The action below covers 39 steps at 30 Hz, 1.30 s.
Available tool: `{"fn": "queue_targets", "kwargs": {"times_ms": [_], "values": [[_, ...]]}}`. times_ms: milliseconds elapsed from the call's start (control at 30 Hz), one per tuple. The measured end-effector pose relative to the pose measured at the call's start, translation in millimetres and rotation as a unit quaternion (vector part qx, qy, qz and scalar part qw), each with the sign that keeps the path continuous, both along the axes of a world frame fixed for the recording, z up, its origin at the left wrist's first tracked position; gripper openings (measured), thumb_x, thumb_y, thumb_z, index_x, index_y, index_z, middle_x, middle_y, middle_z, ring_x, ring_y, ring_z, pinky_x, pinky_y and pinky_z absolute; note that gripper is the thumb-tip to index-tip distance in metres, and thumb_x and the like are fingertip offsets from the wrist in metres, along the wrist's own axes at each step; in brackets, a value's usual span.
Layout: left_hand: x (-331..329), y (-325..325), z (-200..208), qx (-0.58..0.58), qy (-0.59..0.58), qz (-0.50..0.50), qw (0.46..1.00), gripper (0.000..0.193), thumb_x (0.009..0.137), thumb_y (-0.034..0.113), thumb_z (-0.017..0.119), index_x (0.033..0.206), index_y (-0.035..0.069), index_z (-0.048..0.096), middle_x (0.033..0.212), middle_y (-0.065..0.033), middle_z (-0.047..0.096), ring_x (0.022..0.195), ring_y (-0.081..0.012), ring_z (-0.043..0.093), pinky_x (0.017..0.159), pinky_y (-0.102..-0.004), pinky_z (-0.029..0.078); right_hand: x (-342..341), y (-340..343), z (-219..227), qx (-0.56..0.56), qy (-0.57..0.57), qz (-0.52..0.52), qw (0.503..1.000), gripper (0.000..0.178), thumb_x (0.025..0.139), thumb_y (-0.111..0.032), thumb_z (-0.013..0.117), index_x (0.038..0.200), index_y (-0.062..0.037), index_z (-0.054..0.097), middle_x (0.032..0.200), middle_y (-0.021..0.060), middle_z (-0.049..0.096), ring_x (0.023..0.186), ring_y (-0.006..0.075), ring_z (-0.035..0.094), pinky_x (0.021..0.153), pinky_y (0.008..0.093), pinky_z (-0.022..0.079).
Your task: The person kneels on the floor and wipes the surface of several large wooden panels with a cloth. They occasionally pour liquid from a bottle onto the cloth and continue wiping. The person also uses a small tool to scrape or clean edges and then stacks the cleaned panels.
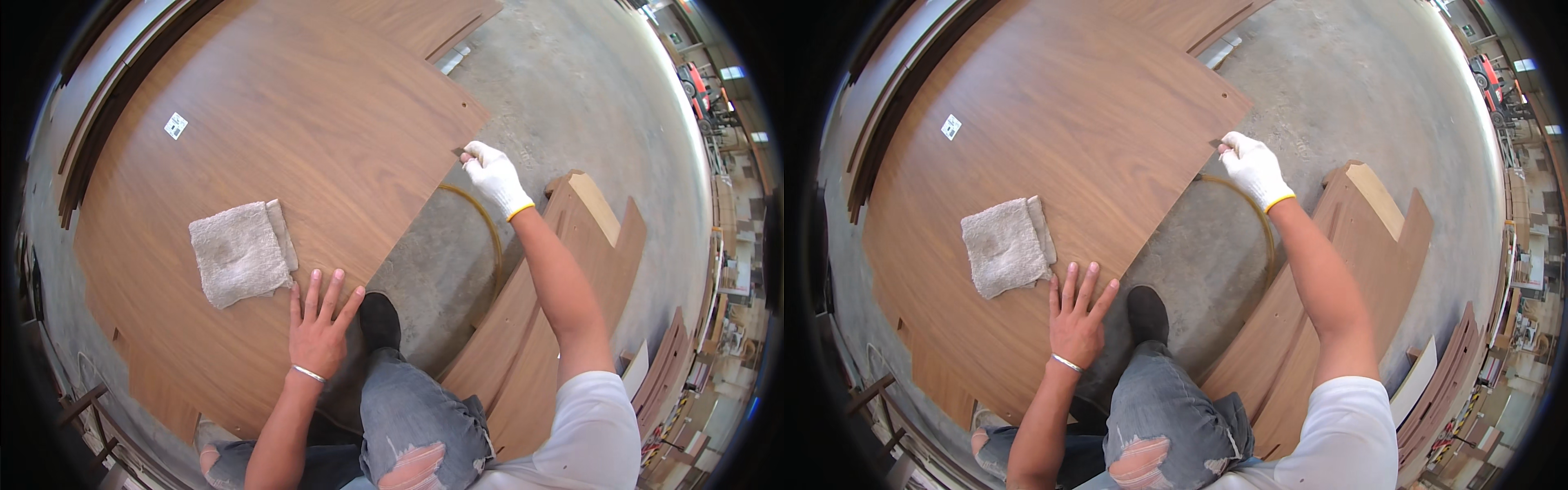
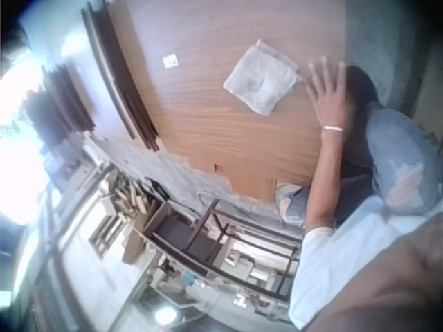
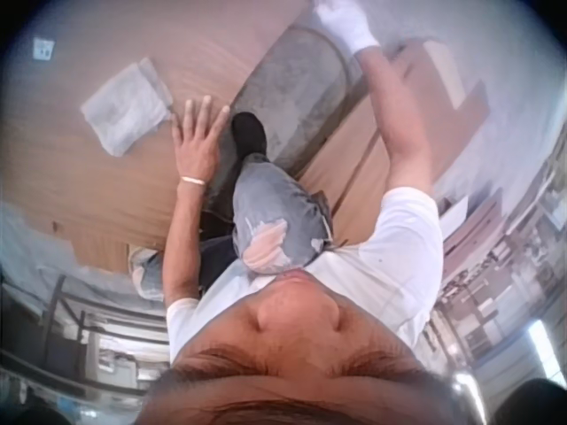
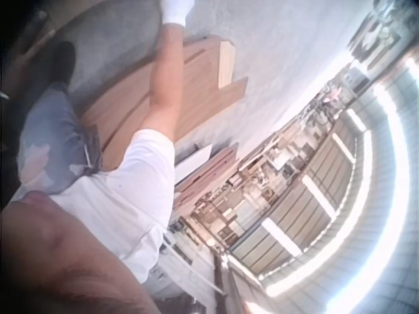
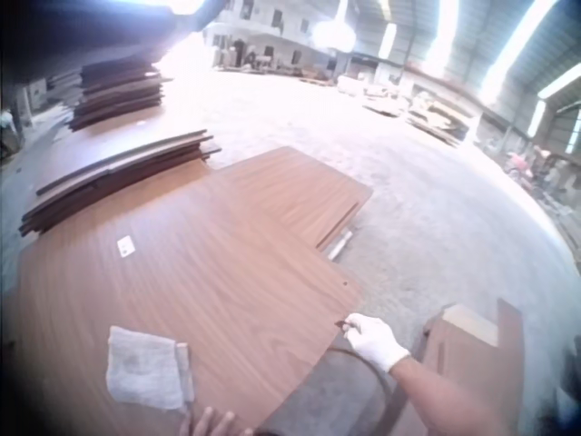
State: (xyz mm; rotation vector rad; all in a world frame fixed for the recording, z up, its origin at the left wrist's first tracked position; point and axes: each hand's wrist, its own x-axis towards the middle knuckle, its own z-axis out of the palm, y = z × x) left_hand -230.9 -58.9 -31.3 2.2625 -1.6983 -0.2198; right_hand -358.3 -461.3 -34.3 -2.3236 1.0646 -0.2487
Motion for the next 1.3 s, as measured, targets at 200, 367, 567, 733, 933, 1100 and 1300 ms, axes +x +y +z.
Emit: {"fn": "queue_targets", "kwargs": {"times_ms": [200, 367, 567, 733, 933, 1100, 1300], "values": [[2, 3, -1, -0.008, -0.009, -0.003, 1.000, 0.077, 0.072, 0.000, 0.064, 0.144, 0.025, 0.059, 0.161, -0.0088, 0.042, 0.152, -0.0373, 0.032, 0.123, -0.0610, 0.023, 3, 46, 6, -0.015, 0.065, 0.047, 0.997, 0.021, 0.095, -0.028, 0.060, 0.104, -0.0120, 0.069, 0.094, 0.0158, 0.074, 0.093, 0.0379, 0.071, 0.081, 0.0460, 0.055], [1, 11, 0, -0.015, 0.008, -0.013, 1.000, 0.077, 0.070, 0.000, 0.064, 0.144, 0.021, 0.058, 0.161, -0.0099, 0.043, 0.151, -0.0369, 0.034, 0.124, -0.0604, 0.023, -1, -2, 6, -0.025, 0.036, -0.040, 0.998, 0.025, 0.094, -0.029, 0.060, 0.104, -0.0082, 0.070, 0.095, 0.0159, 0.075, 0.093, 0.0361, 0.072, 0.082, 0.0459, 0.055], [4, 21, 1, -0.013, 0.012, -0.013, 1.000, 0.078, 0.070, 0.001, 0.065, 0.145, 0.019, 0.057, 0.161, -0.0107, 0.043, 0.151, -0.0371, 0.034, 0.124, -0.0597, 0.023, 4, 43, -1, -0.055, 0.027, 0.020, 0.998, 0.020, 0.095, -0.029, 0.060, 0.101, -0.0124, 0.069, 0.091, 0.0166, 0.074, 0.090, 0.0391, 0.071, 0.078, 0.0499, 0.054], [1, 21, 4, -0.007, 0.010, -0.015, 1.000, 0.079, 0.071, 0.001, 0.065, 0.147, 0.020, 0.055, 0.161, -0.0109, 0.042, 0.152, -0.0365, 0.032, 0.125, -0.0583, 0.022, 0, 108, -1, -0.066, 0.046, 0.081, 0.993, 0.019, 0.096, -0.032, 0.060, 0.099, -0.0146, 0.067, 0.084, 0.0177, 0.073, 0.083, 0.0397, 0.071, 0.074, 0.0504, 0.055], [11, 41, 9, 0.044, -0.014, -0.058, 0.997, 0.079, 0.075, 0.002, 0.066, 0.151, 0.021, 0.050, 0.164, -0.0107, 0.037, 0.154, -0.0373, 0.028, 0.126, -0.0565, 0.020, 1, 97, 13, -0.084, 0.056, 0.050, 0.994, 0.026, 0.098, -0.033, 0.056, 0.105, -0.0107, 0.067, 0.087, 0.0186, 0.073, 0.085, 0.0398, 0.071, 0.077, 0.0511, 0.055], [20, 77, 36, 0.159, 0.033, -0.078, 0.984, 0.088, 0.077, 0.008, 0.072, 0.158, 0.023, 0.040, 0.169, -0.0107, 0.027, 0.157, -0.0388, 0.018, 0.128, -0.0559, 0.015, 3, 100, 4, -0.060, 0.037, 0.039, 0.997, 0.021, 0.098, -0.031, 0.057, 0.102, -0.0126, 0.068, 0.088, 0.0172, 0.073, 0.087, 0.0389, 0.071, 0.077, 0.0496, 0.055], [25, 90, 46, 0.202, 0.048, -0.092, 0.974, 0.095, 0.076, 0.013, 0.077, 0.160, 0.023, 0.035, 0.170, -0.0119, 0.023, 0.158, -0.0396, 0.015, 0.128, -0.0557, 0.013, 2, 171, 5, -0.056, 0.039, 0.088, 0.994, 0.020, 0.097, -0.030, 0.057, 0.096, -0.0116, 0.064, 0.079, 0.0179, 0.071, 0.079, 0.0386, 0.071, 0.071, 0.0507, 0.054]]}}
